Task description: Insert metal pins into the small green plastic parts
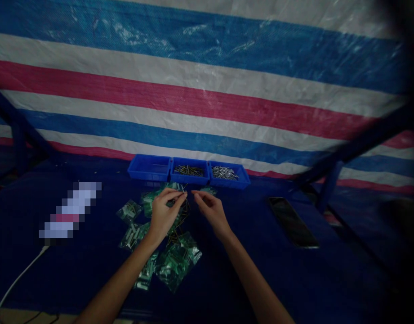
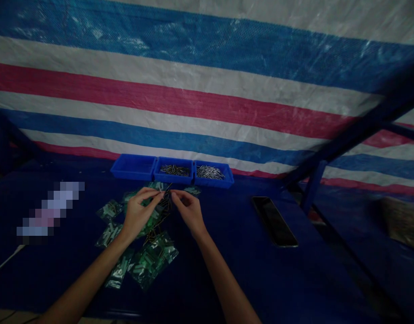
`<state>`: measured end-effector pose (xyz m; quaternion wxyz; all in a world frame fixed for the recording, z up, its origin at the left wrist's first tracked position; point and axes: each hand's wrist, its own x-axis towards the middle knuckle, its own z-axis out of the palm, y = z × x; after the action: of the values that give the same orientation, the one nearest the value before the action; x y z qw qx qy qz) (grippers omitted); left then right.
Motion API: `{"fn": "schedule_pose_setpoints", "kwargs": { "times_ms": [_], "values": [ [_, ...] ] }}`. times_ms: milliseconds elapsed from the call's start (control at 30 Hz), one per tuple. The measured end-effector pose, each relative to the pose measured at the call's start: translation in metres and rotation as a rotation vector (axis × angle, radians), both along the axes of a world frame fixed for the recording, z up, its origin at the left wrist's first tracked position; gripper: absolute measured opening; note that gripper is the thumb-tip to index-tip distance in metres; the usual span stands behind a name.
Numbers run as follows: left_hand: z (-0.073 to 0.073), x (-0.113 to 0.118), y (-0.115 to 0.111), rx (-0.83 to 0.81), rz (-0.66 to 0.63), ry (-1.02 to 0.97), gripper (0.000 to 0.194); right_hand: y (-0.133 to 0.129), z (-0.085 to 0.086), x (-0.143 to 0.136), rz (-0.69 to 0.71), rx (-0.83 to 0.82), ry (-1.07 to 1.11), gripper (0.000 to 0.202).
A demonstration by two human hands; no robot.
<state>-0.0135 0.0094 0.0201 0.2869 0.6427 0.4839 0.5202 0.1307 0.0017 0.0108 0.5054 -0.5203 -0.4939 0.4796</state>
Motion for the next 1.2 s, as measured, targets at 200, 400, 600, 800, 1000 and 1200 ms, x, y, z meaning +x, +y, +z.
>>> {"fn": "schedule_pose_setpoints", "kwargs": {
  "times_ms": [200,400,600,800,1000,1200],
  "values": [
    [0.001,0.005,-0.006,0.033,-0.126,0.341,0.010,0.001,-0.002,0.007,0.062,0.112,-0.084,0.024],
    [0.008,0.001,-0.003,-0.006,-0.076,0.138,0.012,0.003,0.001,0.010,0.014,0.018,-0.053,0.025],
    [0.008,0.001,0.000,-0.024,-0.070,-0.073,0.010,-0.003,0.001,0.000,0.257,0.054,-0.097,0.022],
    [0.003,0.002,0.001,-0.029,-0.058,-0.107,0.012,-0.001,0.006,0.002,0.191,0.001,-0.023,0.025],
    [-0.004,0.004,0.003,-0.090,-0.128,-0.174,0.014,-0.004,0.012,0.000,0.238,-0.022,-0.009,0.025],
    [-0.005,0.004,0.004,-0.053,-0.094,-0.113,0.013,0.001,0.008,0.008,0.160,0.009,-0.071,0.025]
  ]
}}
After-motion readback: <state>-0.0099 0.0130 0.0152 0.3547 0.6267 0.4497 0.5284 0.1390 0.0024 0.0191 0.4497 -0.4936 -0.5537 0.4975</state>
